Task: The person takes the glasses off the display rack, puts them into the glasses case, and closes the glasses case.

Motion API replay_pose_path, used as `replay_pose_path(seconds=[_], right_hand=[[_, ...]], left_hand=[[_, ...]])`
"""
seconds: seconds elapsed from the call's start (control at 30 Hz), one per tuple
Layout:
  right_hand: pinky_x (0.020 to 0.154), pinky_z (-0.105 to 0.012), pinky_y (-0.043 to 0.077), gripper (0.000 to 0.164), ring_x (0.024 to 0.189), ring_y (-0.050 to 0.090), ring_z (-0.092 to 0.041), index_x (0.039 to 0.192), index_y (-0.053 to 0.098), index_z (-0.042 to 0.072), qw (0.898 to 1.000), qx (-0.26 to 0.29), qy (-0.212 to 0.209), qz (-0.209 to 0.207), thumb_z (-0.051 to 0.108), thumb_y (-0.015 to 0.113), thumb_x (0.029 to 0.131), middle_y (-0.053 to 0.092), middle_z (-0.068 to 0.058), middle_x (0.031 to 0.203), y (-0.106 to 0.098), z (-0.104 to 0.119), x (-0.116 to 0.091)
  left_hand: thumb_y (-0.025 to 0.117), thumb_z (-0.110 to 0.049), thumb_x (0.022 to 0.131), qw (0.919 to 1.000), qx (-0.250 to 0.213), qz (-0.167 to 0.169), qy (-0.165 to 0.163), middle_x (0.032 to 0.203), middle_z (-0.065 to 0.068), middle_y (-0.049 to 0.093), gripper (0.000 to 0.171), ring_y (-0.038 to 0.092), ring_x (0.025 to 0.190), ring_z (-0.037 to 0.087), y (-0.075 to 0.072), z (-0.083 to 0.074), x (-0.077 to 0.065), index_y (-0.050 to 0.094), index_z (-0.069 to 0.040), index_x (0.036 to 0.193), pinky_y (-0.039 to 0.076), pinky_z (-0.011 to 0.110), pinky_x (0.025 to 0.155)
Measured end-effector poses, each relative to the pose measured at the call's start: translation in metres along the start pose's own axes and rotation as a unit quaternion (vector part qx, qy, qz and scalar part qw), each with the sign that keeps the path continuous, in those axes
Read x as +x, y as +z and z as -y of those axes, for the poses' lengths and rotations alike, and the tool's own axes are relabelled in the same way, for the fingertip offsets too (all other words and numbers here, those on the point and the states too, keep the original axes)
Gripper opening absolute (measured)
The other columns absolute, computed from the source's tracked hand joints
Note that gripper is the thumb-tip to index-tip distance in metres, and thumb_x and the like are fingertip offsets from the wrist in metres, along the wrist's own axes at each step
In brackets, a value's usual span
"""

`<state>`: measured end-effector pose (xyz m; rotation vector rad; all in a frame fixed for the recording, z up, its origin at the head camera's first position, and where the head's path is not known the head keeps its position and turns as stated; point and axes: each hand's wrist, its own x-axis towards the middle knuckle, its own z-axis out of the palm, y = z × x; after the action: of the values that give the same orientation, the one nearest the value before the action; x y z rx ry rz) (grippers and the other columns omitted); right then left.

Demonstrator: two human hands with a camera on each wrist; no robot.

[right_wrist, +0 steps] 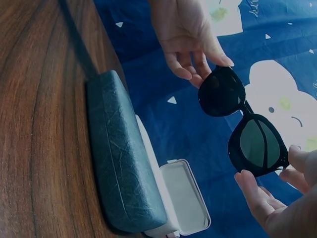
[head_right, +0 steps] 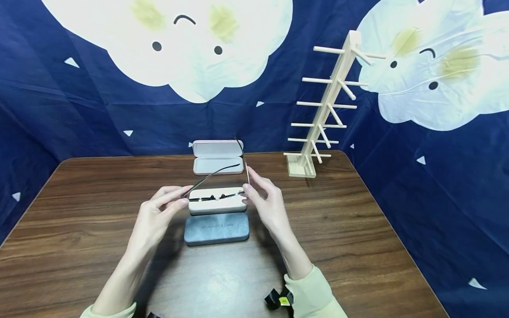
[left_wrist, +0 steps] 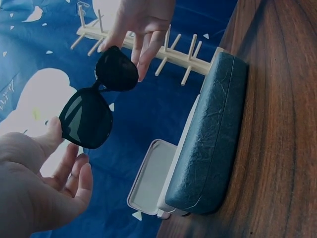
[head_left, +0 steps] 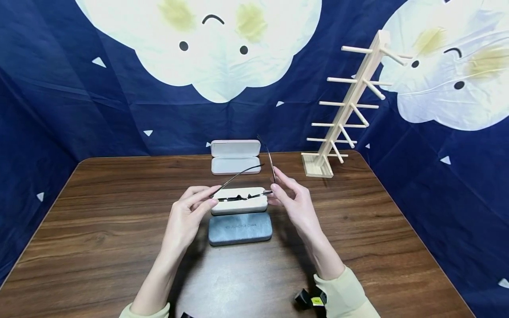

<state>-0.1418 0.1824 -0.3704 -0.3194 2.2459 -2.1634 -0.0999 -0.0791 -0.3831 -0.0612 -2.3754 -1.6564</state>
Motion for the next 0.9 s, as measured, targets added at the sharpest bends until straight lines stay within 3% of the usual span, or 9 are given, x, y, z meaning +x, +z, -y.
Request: replay_pose_path(seconds=[0.23,0.57,0.9], right_hand=[[0.086,-0.035,0.064,0.062,0.089,0.075,-0.009,0.15,0.054,0.017,1.0,-0.013,-0.003,0.003,0.003,0.073,0.093,0.059,-0.019,0.141,-0.001,-0.001,0.0],[0.084,-0.033,0.064,0.062,0.091,0.075,-0.014,0.15,0.054,0.017,0.999,-0.046,-0.015,0.009,0.003,0.074,0.093,0.058,-0.017,0.142,-0.001,-0.003,0.001],[0.085,-0.033,0.064,0.06,0.087,0.074,-0.008,0.15,0.055,0.017,0.998,-0.062,-0.014,0.025,0.006,0.074,0.094,0.057,-0.017,0.142,-0.002,-0.001,0.001]], left_hand=[[0.073,-0.023,0.097,0.9999,0.0,-0.003,0.013,0.117,0.0,0.07,0.029,0.057,0.087,0.0,-0.001,0.003,0.0,0.076,-0.024,0.125,0.044,0.016,0.072],[0.072,-0.019,0.097,0.9996,-0.013,0.016,0.02,0.119,-0.001,0.069,0.028,0.058,0.093,0.0,-0.002,0.009,0.003,0.076,-0.021,0.125,0.046,0.015,0.077],[0.07,-0.017,0.098,0.998,-0.032,0.045,0.03,0.122,0.001,0.067,0.026,0.062,0.106,0.004,-0.007,0.016,0.006,0.076,-0.018,0.123,0.047,0.011,0.085]])
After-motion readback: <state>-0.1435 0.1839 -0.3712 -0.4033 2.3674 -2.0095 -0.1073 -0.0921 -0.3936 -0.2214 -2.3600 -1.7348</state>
